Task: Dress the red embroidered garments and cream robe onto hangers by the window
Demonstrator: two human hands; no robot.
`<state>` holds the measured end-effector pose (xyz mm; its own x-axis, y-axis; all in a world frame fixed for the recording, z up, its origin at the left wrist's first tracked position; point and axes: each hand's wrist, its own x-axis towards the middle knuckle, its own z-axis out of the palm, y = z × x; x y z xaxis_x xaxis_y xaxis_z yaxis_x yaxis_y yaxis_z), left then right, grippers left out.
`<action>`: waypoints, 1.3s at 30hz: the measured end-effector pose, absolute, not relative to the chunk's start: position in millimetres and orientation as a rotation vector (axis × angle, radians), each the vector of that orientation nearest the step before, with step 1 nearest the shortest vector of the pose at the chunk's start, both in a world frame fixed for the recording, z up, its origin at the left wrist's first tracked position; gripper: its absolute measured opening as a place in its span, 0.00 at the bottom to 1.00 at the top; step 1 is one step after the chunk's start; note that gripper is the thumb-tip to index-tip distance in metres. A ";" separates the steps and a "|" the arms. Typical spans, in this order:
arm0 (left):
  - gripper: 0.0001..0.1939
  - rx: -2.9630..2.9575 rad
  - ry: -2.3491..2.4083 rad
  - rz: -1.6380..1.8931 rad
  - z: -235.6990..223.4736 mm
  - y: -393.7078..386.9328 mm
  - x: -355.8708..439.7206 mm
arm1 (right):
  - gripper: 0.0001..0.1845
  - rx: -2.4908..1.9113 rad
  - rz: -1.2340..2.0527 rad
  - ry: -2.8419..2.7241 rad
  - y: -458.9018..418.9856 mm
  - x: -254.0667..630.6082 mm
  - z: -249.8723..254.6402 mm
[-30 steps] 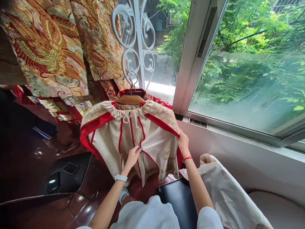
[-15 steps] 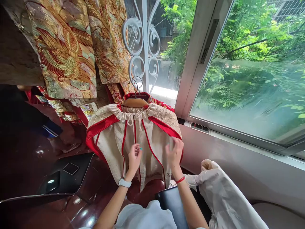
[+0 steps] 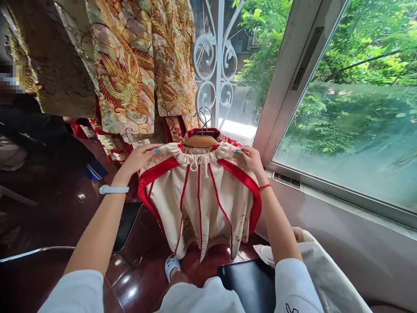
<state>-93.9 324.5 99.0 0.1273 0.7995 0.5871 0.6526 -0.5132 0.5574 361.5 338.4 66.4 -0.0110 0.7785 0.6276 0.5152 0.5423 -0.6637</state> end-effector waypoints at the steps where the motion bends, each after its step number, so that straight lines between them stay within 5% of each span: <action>1: 0.15 2.205 1.425 1.338 96.7 330.2 -88.5 | 0.19 -1.083 0.300 -1.609 340.1 358.6 61.1; 7: 0.08 2.023 1.414 1.810 83.1 337.5 -53.3 | 0.18 -1.043 0.371 -1.330 341.9 347.0 47.6; 13: 0.14 2.071 1.412 1.989 83.8 327.2 -39.0 | 0.19 -1.014 0.469 -1.255 340.1 351.1 46.3; 18: 0.20 2.094 1.368 1.610 77.7 320.6 -73.3 | 0.29 -1.089 0.741 -1.414 327.0 377.1 45.6; 24: 0.35 1.435 1.271 1.297 54.0 324.7 -135.2 | 0.33 -1.108 0.792 -1.552 315.7 398.2 40.1; 31: 0.43 1.347 1.293 1.543 38.1 331.2 -121.2 | 0.30 -1.111 0.597 -1.434 321.6 383.3 30.7; 35: 0.42 1.340 1.390 1.708 33.1 326.7 -114.1 | 0.30 -1.132 0.475 -1.293 327.2 374.7 30.9; 39: 0.37 1.396 1.405 1.615 42.8 317.8 -120.9 | 0.32 -1.155 0.691 -1.389 317.5 380.3 32.0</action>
<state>-120.9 317.8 42.8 -0.2866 0.8999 0.3288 0.2009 -0.2791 0.9390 380.3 317.5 32.0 0.1276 0.9152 0.3823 0.2472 0.3439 -0.9059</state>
